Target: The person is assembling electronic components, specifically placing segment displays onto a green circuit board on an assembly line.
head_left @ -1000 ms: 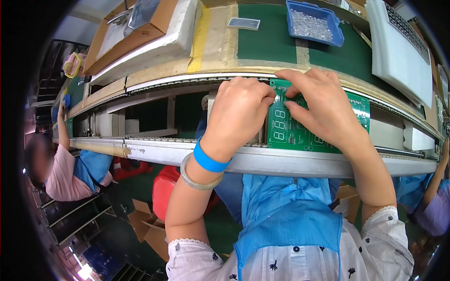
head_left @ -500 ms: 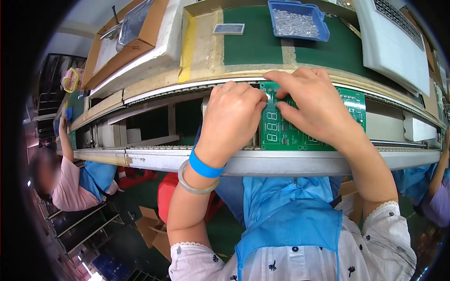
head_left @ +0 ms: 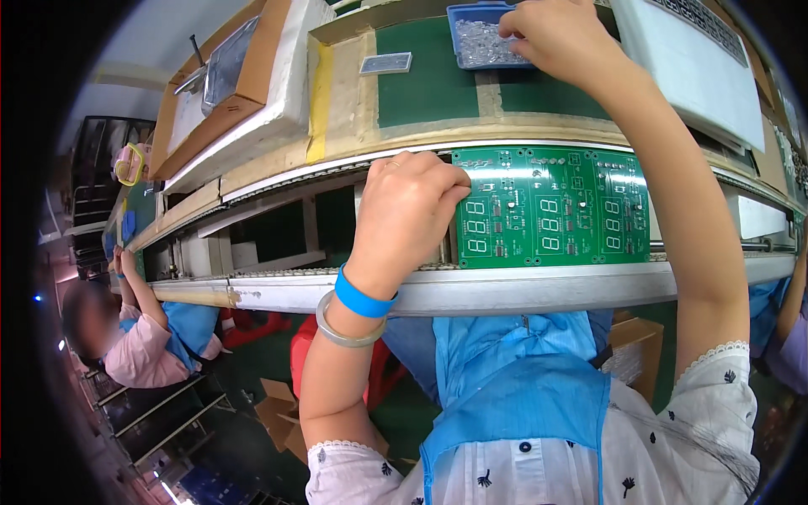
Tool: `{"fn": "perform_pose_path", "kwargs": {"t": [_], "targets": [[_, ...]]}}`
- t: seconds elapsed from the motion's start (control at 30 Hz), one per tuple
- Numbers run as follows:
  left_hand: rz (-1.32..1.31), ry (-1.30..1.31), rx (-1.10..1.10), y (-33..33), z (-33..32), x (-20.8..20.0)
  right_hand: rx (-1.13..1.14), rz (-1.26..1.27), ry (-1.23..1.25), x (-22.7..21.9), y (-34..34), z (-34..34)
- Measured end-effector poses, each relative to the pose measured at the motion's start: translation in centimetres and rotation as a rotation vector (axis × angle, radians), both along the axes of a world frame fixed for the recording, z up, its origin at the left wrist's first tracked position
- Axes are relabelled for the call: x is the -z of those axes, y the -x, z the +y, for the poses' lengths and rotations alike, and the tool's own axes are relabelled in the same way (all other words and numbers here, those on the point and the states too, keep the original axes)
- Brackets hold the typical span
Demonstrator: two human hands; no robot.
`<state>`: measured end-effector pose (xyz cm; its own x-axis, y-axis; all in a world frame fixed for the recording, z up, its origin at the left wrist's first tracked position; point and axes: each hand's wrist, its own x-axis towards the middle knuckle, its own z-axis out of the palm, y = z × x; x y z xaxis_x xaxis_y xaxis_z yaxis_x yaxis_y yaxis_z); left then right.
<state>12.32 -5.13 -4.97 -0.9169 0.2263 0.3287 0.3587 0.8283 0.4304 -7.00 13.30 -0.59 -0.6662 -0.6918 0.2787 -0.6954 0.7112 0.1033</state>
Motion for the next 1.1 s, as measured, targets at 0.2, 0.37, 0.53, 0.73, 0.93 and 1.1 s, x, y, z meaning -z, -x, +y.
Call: {"fn": "perform_pose_path", "kwargs": {"t": [0.2, 0.37, 0.53, 0.73, 0.93, 1.1], "targets": [[-0.081, -0.114, 0.010, 0.2, 0.0, 0.1, 0.021, 0.020, -0.111, 1.3, 2.1, -1.4], [-0.143, -0.149, -0.022, -0.2, -0.6, 0.1, 0.004, 0.039, -0.056, 1.3, 1.5, -1.7], [-0.131, -0.267, -0.045, 0.2, -0.8, -0.7, -0.015, 0.082, 0.036, 1.9, 1.3, -0.2], [-0.031, -0.296, -0.165, 2.9, -0.4, -2.6, -0.175, -0.093, 0.394, 0.2, -0.5, 0.7], [0.269, -0.030, -0.108, 11.2, 1.7, -2.1, -0.066, -0.793, 1.052, -0.6, -4.2, 3.8], [0.223, 0.432, -0.260, 16.5, 2.9, 0.4, -0.111, -1.115, 1.167, 0.9, -6.7, 6.4]]}}
